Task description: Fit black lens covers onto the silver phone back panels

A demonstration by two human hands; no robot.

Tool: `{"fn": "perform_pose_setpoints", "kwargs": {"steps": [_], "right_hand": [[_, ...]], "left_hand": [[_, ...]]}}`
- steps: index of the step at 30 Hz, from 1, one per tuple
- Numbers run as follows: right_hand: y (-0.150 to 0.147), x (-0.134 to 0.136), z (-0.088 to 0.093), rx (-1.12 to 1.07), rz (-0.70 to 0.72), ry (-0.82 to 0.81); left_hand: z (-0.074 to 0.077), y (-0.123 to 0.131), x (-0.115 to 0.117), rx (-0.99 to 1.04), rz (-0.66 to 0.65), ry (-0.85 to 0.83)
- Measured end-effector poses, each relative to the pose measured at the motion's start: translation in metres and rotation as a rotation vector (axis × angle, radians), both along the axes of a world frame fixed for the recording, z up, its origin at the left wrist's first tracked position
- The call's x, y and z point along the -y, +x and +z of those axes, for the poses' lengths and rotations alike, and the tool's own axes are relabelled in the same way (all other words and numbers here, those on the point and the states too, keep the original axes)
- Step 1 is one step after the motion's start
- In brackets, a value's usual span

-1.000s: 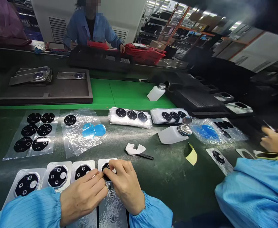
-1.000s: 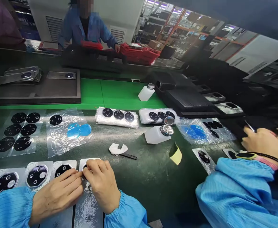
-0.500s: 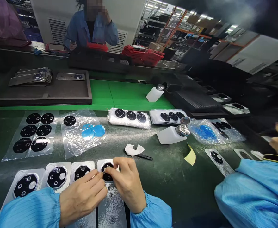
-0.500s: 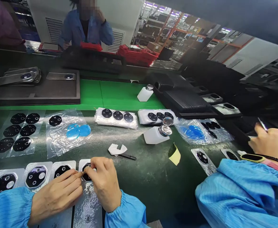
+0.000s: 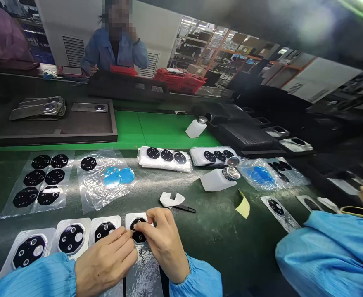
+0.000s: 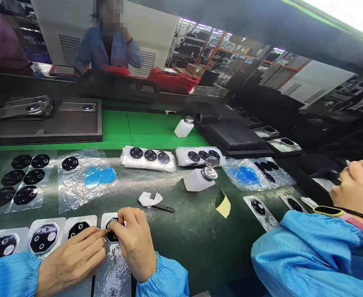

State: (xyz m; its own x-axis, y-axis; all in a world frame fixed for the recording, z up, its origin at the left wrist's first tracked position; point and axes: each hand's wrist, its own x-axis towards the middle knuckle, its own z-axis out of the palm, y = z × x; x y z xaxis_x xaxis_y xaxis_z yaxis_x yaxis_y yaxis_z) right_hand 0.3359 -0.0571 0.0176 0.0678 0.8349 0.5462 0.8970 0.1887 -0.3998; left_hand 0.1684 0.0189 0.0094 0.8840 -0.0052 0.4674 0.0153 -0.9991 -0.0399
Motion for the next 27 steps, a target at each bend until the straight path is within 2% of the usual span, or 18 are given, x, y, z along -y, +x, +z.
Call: {"fn": "perform_pose_setpoints", "kwargs": {"steps": [5,7,11,15,18,22,24,27], "right_hand": [[0.003,-0.003,-0.003,0.047,0.055,-0.028],[0.01,-0.004,-0.002,-0.139,0.062,-0.042],[0.022,-0.004,0.001,-0.628,-0.023,-0.035],[0.022,-0.002,-0.002,-0.868,-0.032,-0.098],[0.022,0.0,-0.005,-0.898,-0.056,-0.068],[0.026,0.006,-0.007,-0.925,-0.097,-0.021],[0.027,0.011,-0.006,-0.929,-0.13,0.032],[0.025,0.02,-0.001,-0.865,-0.156,0.092]], "left_hand": [[0.002,0.0,0.001,0.005,0.001,0.004],[0.002,0.0,0.001,0.011,0.005,-0.001],[-0.003,0.001,-0.002,-0.007,-0.011,-0.015],[0.0,0.001,-0.006,-0.045,-0.033,-0.022],[0.017,-0.007,0.0,-0.072,-0.045,0.029],[0.042,-0.035,0.021,-0.085,-0.072,0.056],[0.046,-0.051,0.027,-0.071,-0.05,0.035],[0.04,-0.068,0.023,-0.039,-0.02,-0.031]]}}
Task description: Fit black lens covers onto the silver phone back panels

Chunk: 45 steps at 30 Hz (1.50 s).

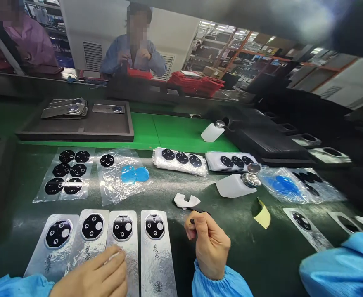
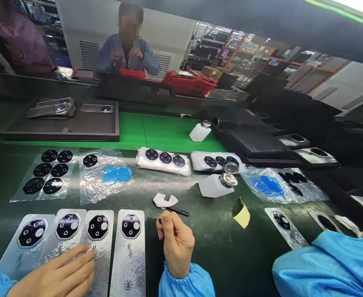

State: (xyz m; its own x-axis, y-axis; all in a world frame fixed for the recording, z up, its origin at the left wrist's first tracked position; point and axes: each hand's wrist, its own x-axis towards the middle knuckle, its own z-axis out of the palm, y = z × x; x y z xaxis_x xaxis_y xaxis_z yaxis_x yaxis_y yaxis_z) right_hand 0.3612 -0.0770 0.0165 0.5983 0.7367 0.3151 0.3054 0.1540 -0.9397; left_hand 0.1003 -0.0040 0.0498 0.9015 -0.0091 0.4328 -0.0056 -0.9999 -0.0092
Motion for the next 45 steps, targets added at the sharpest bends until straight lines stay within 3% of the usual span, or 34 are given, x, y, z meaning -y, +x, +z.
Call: {"fn": "perform_pose_setpoints", "kwargs": {"steps": [3,9,22,28,38,42,45], "right_hand": [[-0.007,0.005,0.009,0.07,0.086,-0.039],[-0.03,0.003,0.022,0.001,0.23,-0.068],[-0.039,-0.004,0.0,-0.092,0.268,-0.193],[-0.041,-0.006,0.004,-0.077,0.312,-0.198],[-0.071,-0.024,0.01,0.354,0.497,-0.174],[-0.08,-0.028,0.004,0.66,0.43,-0.157],[-0.08,-0.028,-0.001,0.713,0.419,-0.14]], "left_hand": [[-0.008,-0.006,-0.012,0.051,0.033,-0.022],[-0.018,-0.003,-0.025,0.039,0.033,0.032],[-0.021,-0.001,-0.027,0.042,0.027,-0.012],[-0.022,-0.002,-0.026,0.018,0.021,-0.009],[-0.021,0.0,-0.025,0.014,0.03,0.031],[-0.022,0.0,-0.024,0.011,0.03,0.048],[-0.025,-0.002,-0.024,-0.002,0.031,0.053]]}}
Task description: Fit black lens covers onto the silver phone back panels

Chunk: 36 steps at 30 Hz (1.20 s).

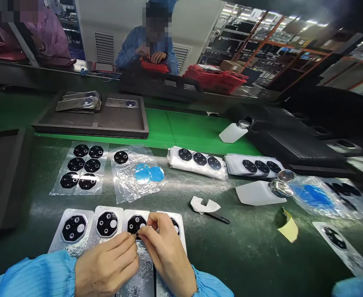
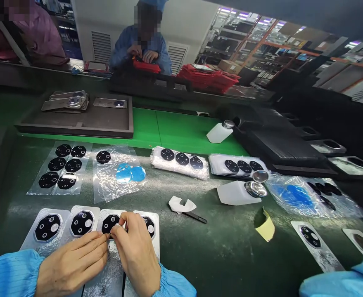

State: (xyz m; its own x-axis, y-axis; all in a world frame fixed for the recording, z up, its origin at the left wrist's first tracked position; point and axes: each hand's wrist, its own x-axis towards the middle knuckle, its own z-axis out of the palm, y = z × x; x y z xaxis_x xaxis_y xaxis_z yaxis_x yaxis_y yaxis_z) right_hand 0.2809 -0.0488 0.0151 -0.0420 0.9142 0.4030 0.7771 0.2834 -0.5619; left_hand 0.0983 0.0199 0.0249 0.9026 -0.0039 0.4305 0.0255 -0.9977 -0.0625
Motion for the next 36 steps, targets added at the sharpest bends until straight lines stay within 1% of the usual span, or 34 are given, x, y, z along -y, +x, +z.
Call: {"fn": "perform_pose_setpoints", "kwargs": {"steps": [6,10,14,19,25,30,36], "right_hand": [[0.0024,0.001,-0.0057,-0.089,-0.007,-0.006],[0.003,0.0015,-0.0052,-0.125,-0.003,-0.02],[0.0002,0.0024,-0.0056,-0.04,0.022,-0.038],[-0.0042,0.0016,-0.0093,0.145,0.005,0.043],[-0.0011,0.0031,-0.0055,0.042,-0.081,0.05],[-0.0035,0.0033,-0.0079,0.164,-0.041,0.077],[-0.0021,0.0029,-0.0072,0.103,-0.087,0.033]], "left_hand": [[-0.0073,-0.0049,0.0024,-0.015,-0.006,-0.005],[-0.0055,-0.003,0.0021,0.009,-0.003,-0.009],[-0.0002,0.0012,0.0007,0.036,0.008,-0.012],[0.0002,0.002,0.0016,0.035,0.018,-0.026],[-0.0051,0.0008,0.0022,0.038,0.023,-0.042],[-0.0049,0.0017,0.0016,0.028,0.026,-0.035],[-0.0034,0.0022,0.0026,0.034,0.029,-0.052]]}}
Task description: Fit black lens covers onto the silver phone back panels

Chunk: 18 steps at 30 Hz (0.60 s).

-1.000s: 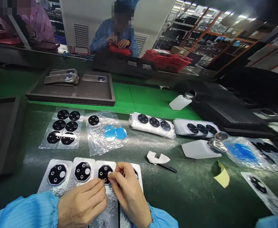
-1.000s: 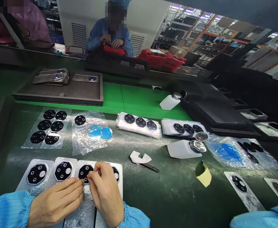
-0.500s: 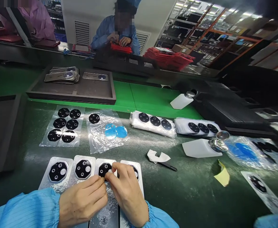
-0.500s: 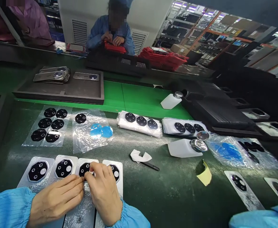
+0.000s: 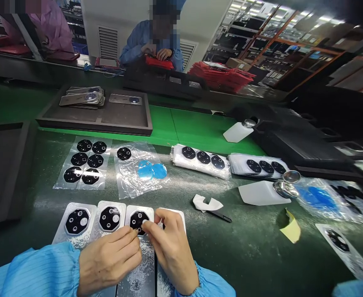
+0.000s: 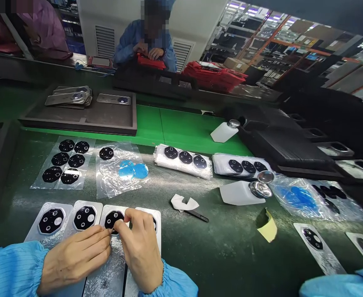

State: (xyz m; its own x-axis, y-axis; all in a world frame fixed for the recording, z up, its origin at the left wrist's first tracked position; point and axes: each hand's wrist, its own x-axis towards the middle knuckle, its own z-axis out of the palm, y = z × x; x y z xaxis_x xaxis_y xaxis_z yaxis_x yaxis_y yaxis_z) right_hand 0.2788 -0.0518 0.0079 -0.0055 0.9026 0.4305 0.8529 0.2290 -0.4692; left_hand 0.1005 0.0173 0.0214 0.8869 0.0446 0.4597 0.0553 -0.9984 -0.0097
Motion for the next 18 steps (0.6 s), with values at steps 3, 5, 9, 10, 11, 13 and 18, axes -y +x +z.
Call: {"fn": "perform_pose_setpoints", "kwargs": {"steps": [3,5,9,10,11,13,18], "right_hand": [[-0.0006,-0.0008,-0.0016,0.053,0.048,0.0],[-0.001,-0.0011,-0.0025,0.042,0.046,-0.004],[-0.0013,-0.0011,-0.0025,0.035,0.004,0.015],[-0.0012,-0.0012,-0.0024,0.056,0.012,0.027],[-0.0009,-0.0013,-0.0021,0.071,0.023,0.033],[0.0001,-0.0017,-0.0012,0.06,0.032,0.027],[0.001,-0.0019,0.0014,0.014,0.016,0.006]], "left_hand": [[0.0018,0.0002,-0.0002,-0.004,0.0,0.009],[0.003,0.0006,-0.0004,-0.005,0.008,0.012],[0.0042,0.0011,-0.0005,-0.003,0.003,0.011],[0.0041,0.0009,-0.0004,-0.009,0.002,0.01],[0.0037,0.0006,-0.0002,-0.018,-0.001,0.007],[0.0025,-0.0001,0.0003,-0.031,0.0,0.005],[-0.0007,-0.0012,0.0009,-0.033,-0.003,0.011]]}}
